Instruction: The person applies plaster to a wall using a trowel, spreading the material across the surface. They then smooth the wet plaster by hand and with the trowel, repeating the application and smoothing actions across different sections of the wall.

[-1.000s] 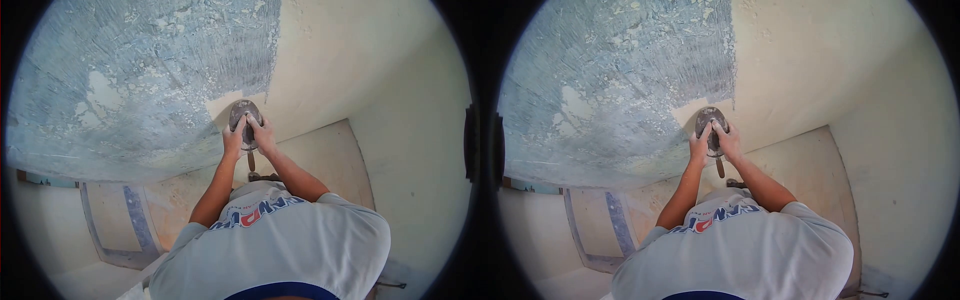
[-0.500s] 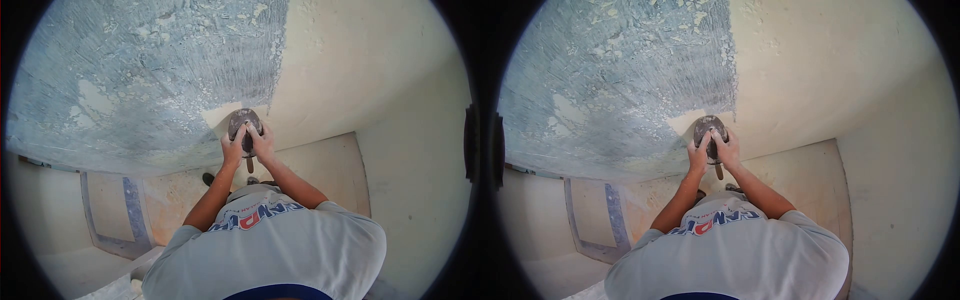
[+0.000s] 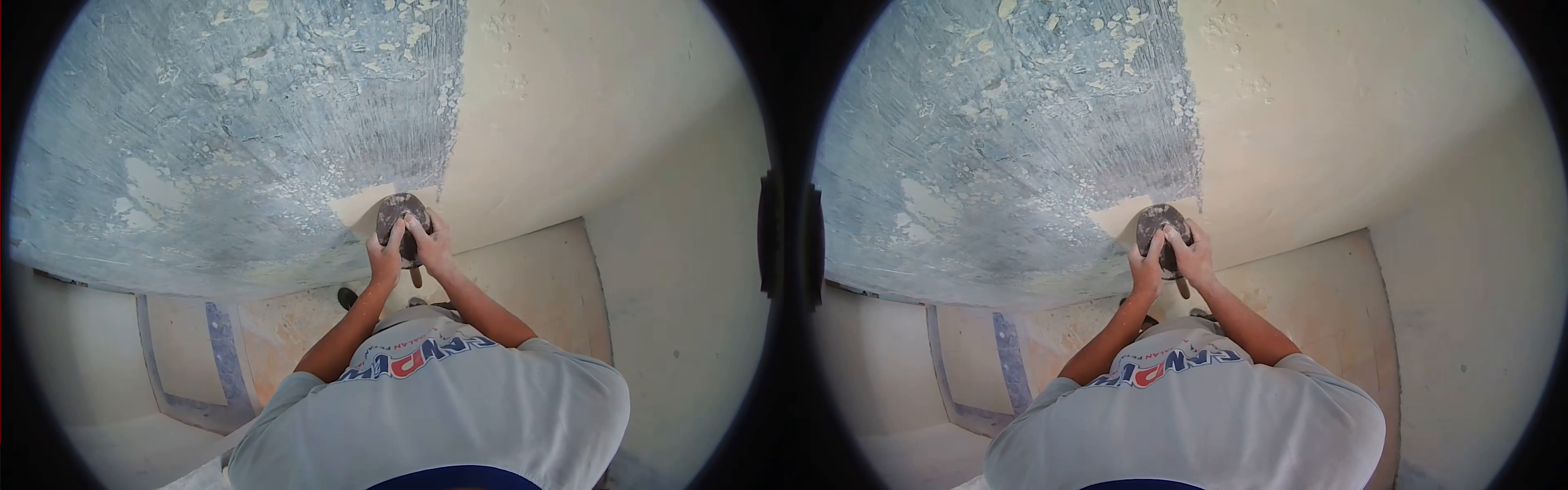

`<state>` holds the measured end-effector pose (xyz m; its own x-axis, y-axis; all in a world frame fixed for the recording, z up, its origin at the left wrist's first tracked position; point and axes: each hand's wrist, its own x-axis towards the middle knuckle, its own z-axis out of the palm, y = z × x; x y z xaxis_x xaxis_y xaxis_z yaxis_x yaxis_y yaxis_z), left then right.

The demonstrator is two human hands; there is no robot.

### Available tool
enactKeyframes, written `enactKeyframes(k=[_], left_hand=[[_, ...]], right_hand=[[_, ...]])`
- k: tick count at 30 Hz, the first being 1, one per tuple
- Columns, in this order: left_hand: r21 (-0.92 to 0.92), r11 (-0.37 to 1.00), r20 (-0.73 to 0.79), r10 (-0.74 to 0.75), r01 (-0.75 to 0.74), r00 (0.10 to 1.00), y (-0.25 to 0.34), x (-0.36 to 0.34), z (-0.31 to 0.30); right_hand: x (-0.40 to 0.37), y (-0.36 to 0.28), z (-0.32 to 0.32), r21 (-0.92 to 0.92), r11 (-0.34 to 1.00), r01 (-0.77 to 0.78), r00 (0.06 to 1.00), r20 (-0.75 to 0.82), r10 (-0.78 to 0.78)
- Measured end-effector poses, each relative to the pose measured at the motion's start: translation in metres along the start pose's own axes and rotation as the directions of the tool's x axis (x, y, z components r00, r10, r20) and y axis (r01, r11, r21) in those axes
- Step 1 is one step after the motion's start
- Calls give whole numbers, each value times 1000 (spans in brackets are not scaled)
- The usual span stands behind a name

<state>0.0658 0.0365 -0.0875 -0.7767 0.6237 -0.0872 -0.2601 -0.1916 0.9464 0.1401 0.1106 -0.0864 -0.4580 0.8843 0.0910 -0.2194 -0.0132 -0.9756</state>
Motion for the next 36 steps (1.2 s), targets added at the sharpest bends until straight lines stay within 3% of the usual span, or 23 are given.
enactKeyframes(k=[4,9,15,17,20,24,26,28,30,34,36], left_hand=[[-4,998,9,-63,64,998,-13,0,2],[-40,996,10,-77,77,997,-13,-1,5],[-11,999,7,-33,33,999,-5,1,0],[71,995,-42,70,-66,997,3,0,1],[154,985,-27,78,-73,997,7,2,-6],[85,992,-48,93,-89,994,9,4,-4],[96,991,15,96,-97,995,5,8,-9],[142,983,14,115,-115,993,11,10,-7],[155,960,-2,237,-234,972,19,10,-2],[175,972,15,159,-159,987,14,11,-7],[155,969,0,194,-192,981,12,7,-3]], right_hand=[[5,-13,-12,-98,995,-20,996,85,29],[5,-15,-12,-153,988,-11,997,68,21],[-2,-3,-1,-109,994,25,1000,15,-23],[-2,-2,7,-63,998,22,1000,-9,-22],[-8,-1,12,-76,996,36,998,-45,-40],[-4,-12,17,-102,994,39,995,-88,-48],[-11,-9,14,-137,990,36,996,-71,-46],[-6,-1,16,-136,985,109,990,-80,-120],[4,0,19,-81,991,105,990,-81,-112],[-3,1,18,-71,994,77,993,-87,-83],[-6,-6,18,-98,992,77,992,-90,-86]])
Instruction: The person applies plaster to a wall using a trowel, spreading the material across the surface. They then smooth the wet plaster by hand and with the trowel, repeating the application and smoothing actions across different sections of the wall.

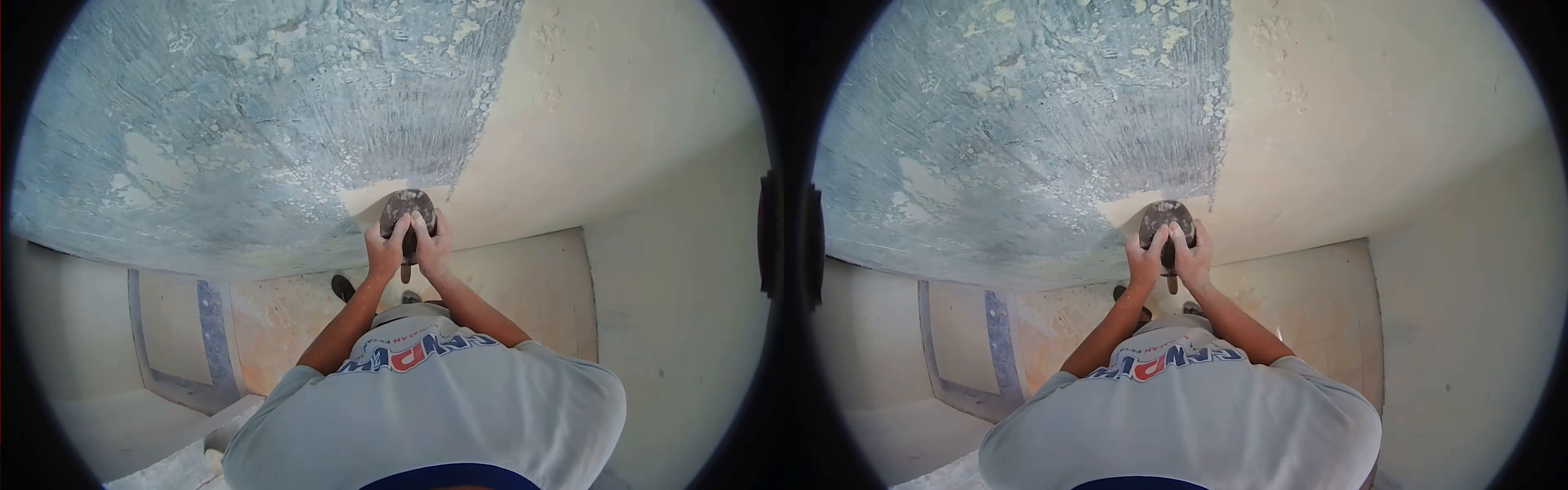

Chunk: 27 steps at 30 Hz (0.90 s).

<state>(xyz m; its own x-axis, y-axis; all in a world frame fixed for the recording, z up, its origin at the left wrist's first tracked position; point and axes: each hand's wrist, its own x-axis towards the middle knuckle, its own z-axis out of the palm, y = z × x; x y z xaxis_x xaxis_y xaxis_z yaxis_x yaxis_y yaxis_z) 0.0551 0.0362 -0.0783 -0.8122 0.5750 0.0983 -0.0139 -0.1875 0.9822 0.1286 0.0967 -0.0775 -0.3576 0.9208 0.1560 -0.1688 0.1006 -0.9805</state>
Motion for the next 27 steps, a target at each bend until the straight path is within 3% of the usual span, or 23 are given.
enactKeyframes(k=[2,4,9,12,14,17,20,23,27], left_hand=[[-18,999,-21,33,-33,999,5,6,3],[25,999,44,-44,42,998,25,10,-1],[12,1000,13,-3,3,1000,-7,1,-1],[27,998,47,-50,48,998,30,11,-2],[37,997,41,-62,60,997,9,12,-5],[-29,999,-15,-24,24,1000,-7,2,-4],[27,999,58,-36,35,998,32,11,-6],[59,997,57,-60,57,997,-3,7,-15],[22,999,32,-50,49,998,11,9,-11]], right_hand=[[7,-16,1,-7,1000,20,1000,12,-20],[9,-26,4,9,1000,7,1000,26,-7],[0,-5,-2,-29,1000,7,1000,-2,-7],[7,-25,6,11,1000,16,1000,-6,-16],[5,-12,5,-54,997,49,999,-4,-49],[-3,10,3,-10,1000,28,999,-17,-28],[6,-24,11,5,1000,11,1000,0,-11],[0,8,6,1,1000,-15,1000,8,15],[1,-6,11,4,1000,9,1000,-21,-9]])
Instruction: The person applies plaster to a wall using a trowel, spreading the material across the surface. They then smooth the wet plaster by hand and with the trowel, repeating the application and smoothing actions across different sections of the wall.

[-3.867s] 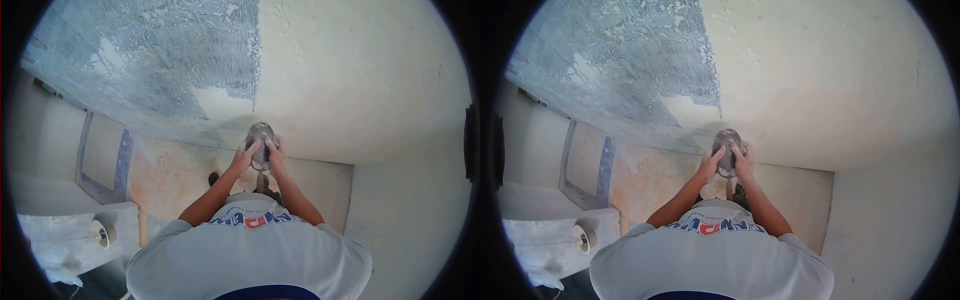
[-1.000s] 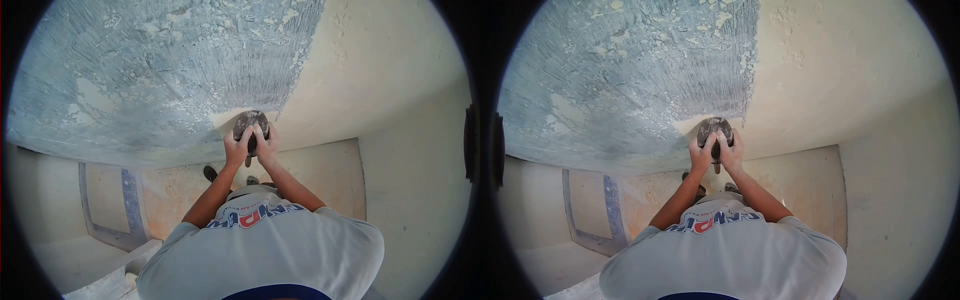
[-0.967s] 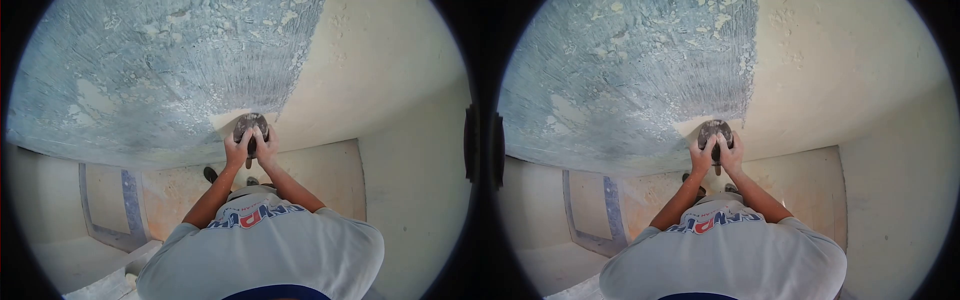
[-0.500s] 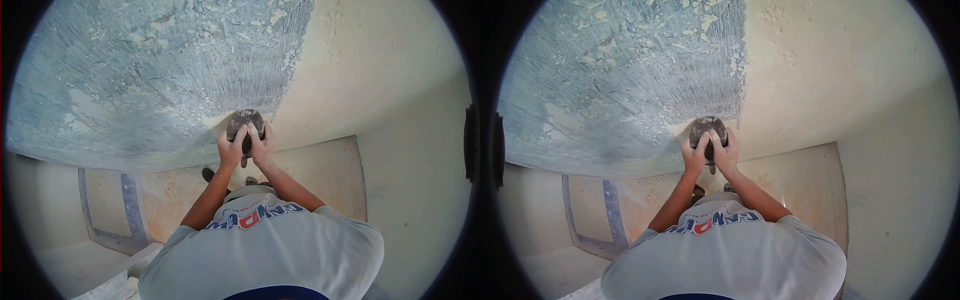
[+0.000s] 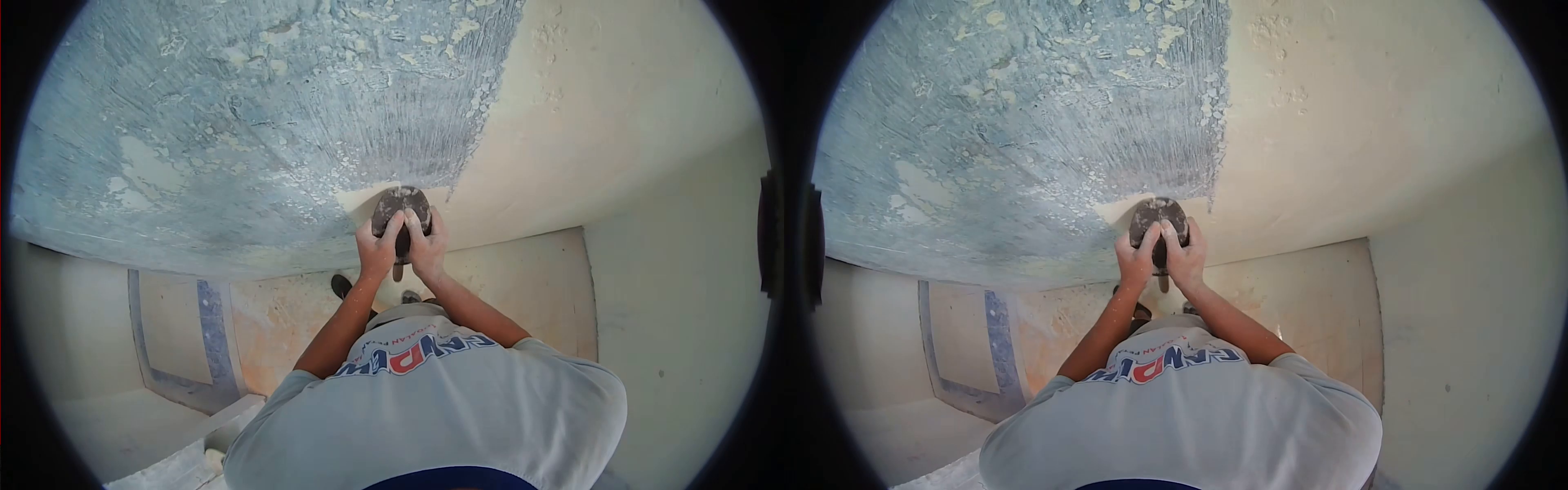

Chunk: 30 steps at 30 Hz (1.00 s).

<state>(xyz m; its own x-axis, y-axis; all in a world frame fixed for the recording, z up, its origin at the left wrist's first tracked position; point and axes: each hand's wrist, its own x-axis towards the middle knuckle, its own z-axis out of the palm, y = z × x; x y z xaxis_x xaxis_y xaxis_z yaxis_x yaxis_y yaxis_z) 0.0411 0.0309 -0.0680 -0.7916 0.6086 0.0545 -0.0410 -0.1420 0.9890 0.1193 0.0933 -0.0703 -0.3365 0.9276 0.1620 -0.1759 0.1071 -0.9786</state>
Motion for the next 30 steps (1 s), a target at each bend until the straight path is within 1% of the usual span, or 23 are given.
enactKeyframes(k=[2,5,6,8,9,10,11,12,13,14,16,17,18,19,20,22,23,25,27,28,30], left_hand=[[7,1000,29,-24,23,999,8,0,-2],[-4,1000,-14,-9,9,1000,-24,-7,-4],[-8,1000,-12,-4,4,1000,-16,-5,-1],[23,997,-36,80,-79,996,0,-3,1],[74,997,12,9,-10,1000,9,2,-4],[76,997,6,-1,0,1000,5,-1,-6],[86,996,13,-6,5,1000,-1,-1,-7],[94,996,23,-5,3,1000,-4,1,-7],[76,996,7,-52,51,999,-7,-5,-6],[76,996,11,-49,48,999,-9,-8,-6],[63,995,-19,79,-78,997,6,-4,-2],[31,996,-11,89,-89,996,17,-1,0],[67,996,9,51,-51,999,19,2,-3],[102,995,27,18,-21,999,21,4,-6],[58,998,24,32,-33,999,15,3,-7],[71,996,9,48,-48,999,-2,-2,-9],[80,995,-5,64,-64,998,-10,-2,-10],[91,993,-5,73,-72,997,14,0,-7],[81,995,26,52,-54,998,33,4,-7],[102,994,28,27,-29,999,27,5,-10],[93,995,11,37,-38,999,9,3,-11]], right_hand=[[2,-5,1,-13,1000,-6,1000,24,6],[-9,16,-4,-12,1000,-29,999,18,29],[-8,13,-2,2,1000,-31,1000,4,31],[1,8,1,14,1000,-18,1000,10,18],[1,-1,2,22,1000,-22,1000,15,22],[2,-14,6,73,997,-19,1000,14,18],[-1,-7,4,72,997,-24,1000,18,23],[-4,-1,3,22,1000,-22,1000,18,22],[-8,5,1,-29,999,-21,1000,14,22],[-11,10,-1,-27,999,-19,1000,10,19],[-8,-3,6,55,998,-26,999,-17,27],[-4,-11,7,24,1000,-11,1000,-9,11],[0,-19,8,-10,1000,-2,1000,2,2],[-1,-15,12,100,995,-23,1000,-7,23],[-2,-5,11,102,995,-21,1000,-4,21],[-9,9,4,-14,1000,-23,1000,15,24],[-10,10,4,-11,1000,-18,1000,12,18],[-7,-1,10,88,996,-27,1000,-10,28],[-2,-15,12,58,998,-28,1000,0,28],[-1,-19,13,29,999,-23,1000,12,23],[-5,-4,14,22,1000,-2,1000,1,2]])
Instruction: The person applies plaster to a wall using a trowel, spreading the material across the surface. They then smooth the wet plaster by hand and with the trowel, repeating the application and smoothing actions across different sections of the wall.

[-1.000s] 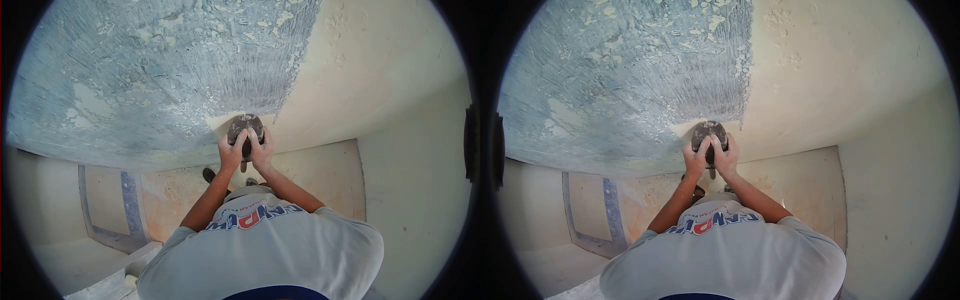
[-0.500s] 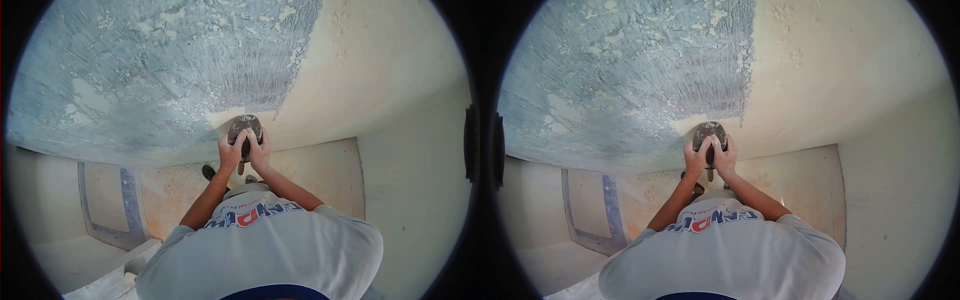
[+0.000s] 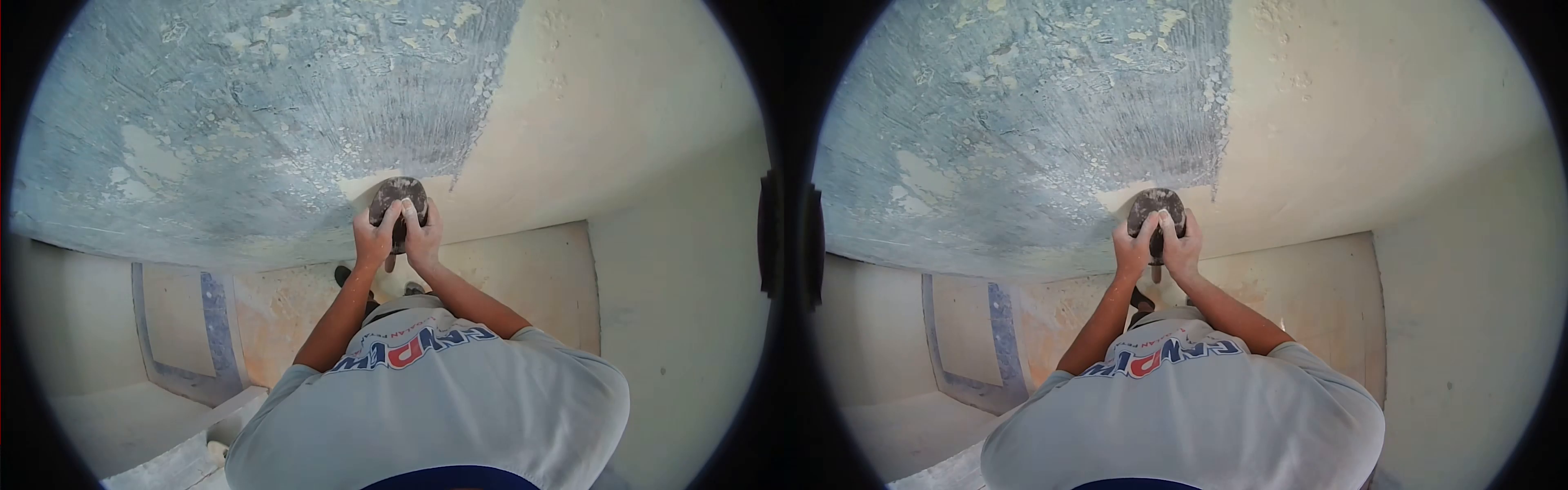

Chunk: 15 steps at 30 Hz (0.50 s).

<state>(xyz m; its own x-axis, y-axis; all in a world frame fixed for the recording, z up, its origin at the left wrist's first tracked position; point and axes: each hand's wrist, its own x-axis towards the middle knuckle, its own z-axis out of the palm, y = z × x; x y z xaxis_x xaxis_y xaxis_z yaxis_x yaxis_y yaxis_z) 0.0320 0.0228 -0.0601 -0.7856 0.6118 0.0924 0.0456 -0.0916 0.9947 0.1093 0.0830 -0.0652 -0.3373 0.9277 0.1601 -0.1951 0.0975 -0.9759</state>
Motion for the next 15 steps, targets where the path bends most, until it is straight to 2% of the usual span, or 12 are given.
enactKeyframes(k=[2,4,6,11,15], left_hand=[[-18,1000,-21,4,-4,1000,-10,-6,2],[-31,1000,0,3,-3,1000,11,-5,2],[-65,998,11,5,-5,1000,23,1,2],[-56,997,-21,-50,48,999,-18,-7,0],[-31,999,-6,-41,41,999,1,-1,-3]], right_hand=[[-6,12,-5,-16,1000,12,1000,-25,-13],[-4,-4,-2,71,996,-49,999,-1,49],[2,-10,-1,35,999,-33,999,0,33],[-6,15,-8,-48,998,-43,999,18,44],[-2,0,0,41,998,-38,999,3,38]])
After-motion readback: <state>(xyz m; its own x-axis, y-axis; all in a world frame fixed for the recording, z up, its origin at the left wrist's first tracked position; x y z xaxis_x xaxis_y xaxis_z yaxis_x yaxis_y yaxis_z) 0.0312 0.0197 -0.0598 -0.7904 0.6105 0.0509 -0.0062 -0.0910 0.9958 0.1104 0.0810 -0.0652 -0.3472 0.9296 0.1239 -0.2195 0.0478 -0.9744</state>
